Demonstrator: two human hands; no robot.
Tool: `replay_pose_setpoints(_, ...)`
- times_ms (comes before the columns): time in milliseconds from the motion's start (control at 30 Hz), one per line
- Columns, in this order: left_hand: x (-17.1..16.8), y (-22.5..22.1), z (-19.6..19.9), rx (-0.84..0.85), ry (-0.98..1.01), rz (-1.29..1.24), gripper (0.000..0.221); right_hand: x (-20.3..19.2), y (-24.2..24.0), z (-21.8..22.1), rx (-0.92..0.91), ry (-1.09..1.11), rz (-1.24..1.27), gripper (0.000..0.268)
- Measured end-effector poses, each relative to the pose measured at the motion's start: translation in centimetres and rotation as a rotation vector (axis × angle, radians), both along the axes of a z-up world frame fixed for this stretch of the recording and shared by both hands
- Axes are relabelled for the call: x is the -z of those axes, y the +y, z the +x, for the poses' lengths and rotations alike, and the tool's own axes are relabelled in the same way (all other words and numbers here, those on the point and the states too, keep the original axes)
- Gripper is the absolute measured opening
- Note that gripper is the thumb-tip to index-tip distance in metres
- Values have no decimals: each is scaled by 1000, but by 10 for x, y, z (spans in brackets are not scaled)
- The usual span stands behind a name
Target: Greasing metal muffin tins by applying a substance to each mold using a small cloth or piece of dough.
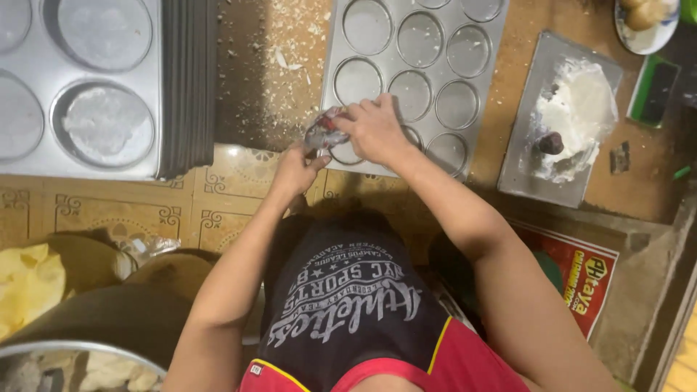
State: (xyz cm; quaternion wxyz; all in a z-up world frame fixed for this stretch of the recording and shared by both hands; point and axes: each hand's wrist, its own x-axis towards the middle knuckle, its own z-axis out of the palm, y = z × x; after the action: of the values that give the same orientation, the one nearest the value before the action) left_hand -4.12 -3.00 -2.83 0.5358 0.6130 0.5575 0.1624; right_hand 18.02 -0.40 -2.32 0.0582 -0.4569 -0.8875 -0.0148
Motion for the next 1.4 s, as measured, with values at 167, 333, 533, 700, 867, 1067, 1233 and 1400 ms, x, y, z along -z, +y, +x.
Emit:
replay_pose_setpoints(167, 58, -4, 1, 27, 43, 35, 42, 17, 0, -7, 2, -27, -9, 26)
replay_pose_setpoints(333, -6, -3, 1, 40, 53, 62, 51, -39, -13, 2, 202, -35, -165, 20)
replay_pose_setpoints(533, -16, -2, -4, 68, 80, 35, 61, 3, -42, 37, 403, -24, -169, 25)
replay_pose_setpoints(700, 12, -2, -7, 78, 52, 79, 55, -43, -19, -12, 475, 74, -273, 30)
replay_pose_setpoints(867, -8, 1, 0, 94, 45, -74, 50, -65, -21, -52, 207, -42, -221, 19)
replay_pose_setpoints(1067, -46, 40, -39, -8, -24, -112, 45, -50, -78, -36, 130, -94, -404, 20)
replay_pose_setpoints(1233, -67, 82, 15, -14, 24, -9, 65, -69, -122, -5, 474, 133, -262, 5)
replay_pose_setpoints(1400, 3, 90, 76, 132, 169, 123, 83, -31, -80, -12, 644, 78, -404, 28)
